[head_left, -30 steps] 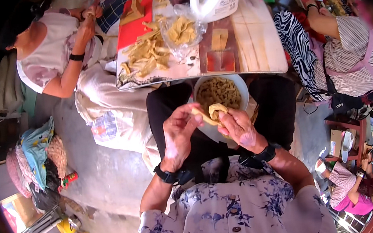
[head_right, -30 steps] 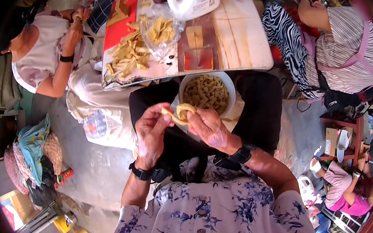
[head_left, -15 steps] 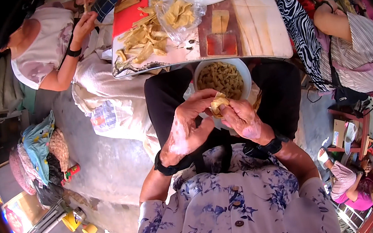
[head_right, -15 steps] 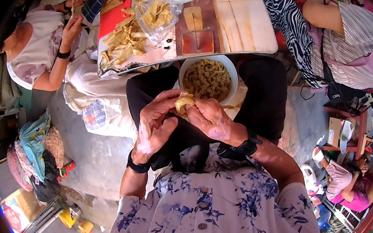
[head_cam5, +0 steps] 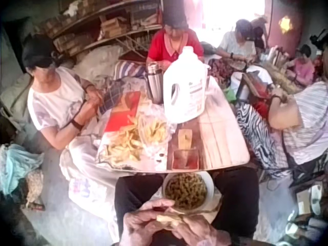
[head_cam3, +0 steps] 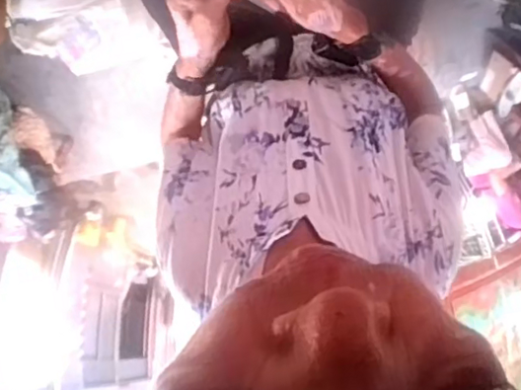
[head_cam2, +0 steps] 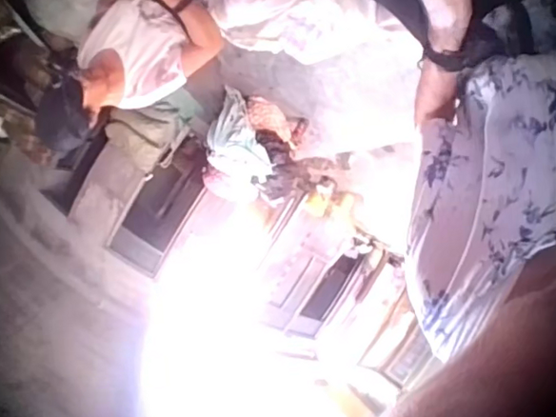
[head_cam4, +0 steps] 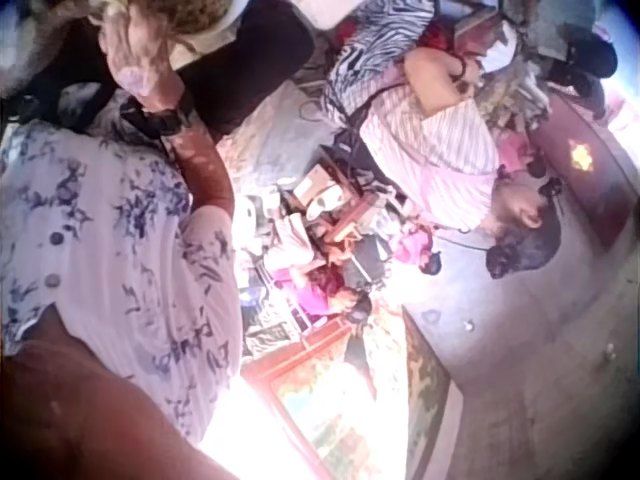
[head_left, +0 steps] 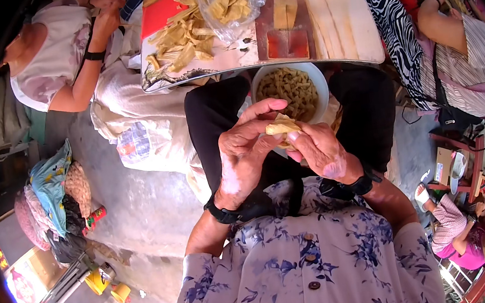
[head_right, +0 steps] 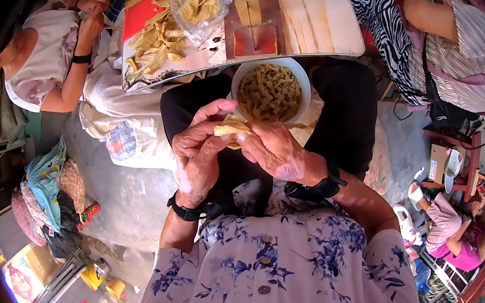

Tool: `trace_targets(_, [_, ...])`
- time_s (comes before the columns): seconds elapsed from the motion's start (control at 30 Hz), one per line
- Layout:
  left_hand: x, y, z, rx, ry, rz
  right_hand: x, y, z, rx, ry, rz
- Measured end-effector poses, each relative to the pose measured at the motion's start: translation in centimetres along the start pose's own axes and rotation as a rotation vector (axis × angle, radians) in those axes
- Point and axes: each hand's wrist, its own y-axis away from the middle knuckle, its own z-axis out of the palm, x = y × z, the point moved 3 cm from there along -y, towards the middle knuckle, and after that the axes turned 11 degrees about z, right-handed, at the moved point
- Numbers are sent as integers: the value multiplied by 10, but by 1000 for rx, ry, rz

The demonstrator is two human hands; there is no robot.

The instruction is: The person ties strips of tofu skin into knots by hand and puts them into a bowl.

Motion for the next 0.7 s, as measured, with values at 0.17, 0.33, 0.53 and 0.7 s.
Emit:
trace_targets(0.17, [-5, 1, -2, 23, 255, -75, -2, 5, 1, 10, 15, -77])
trace_targets(0.33, [-4, 4, 6, 93, 501, -170, -8, 8, 2, 66, 105, -158])
trace_targets(0.53, [-1, 6, 17, 83, 708, -292, -9, 9, 5, 94, -4, -209])
trace_targets(0.7, [-4, 5, 18, -100, 695, -230, -9, 9, 4, 90, 40, -326])
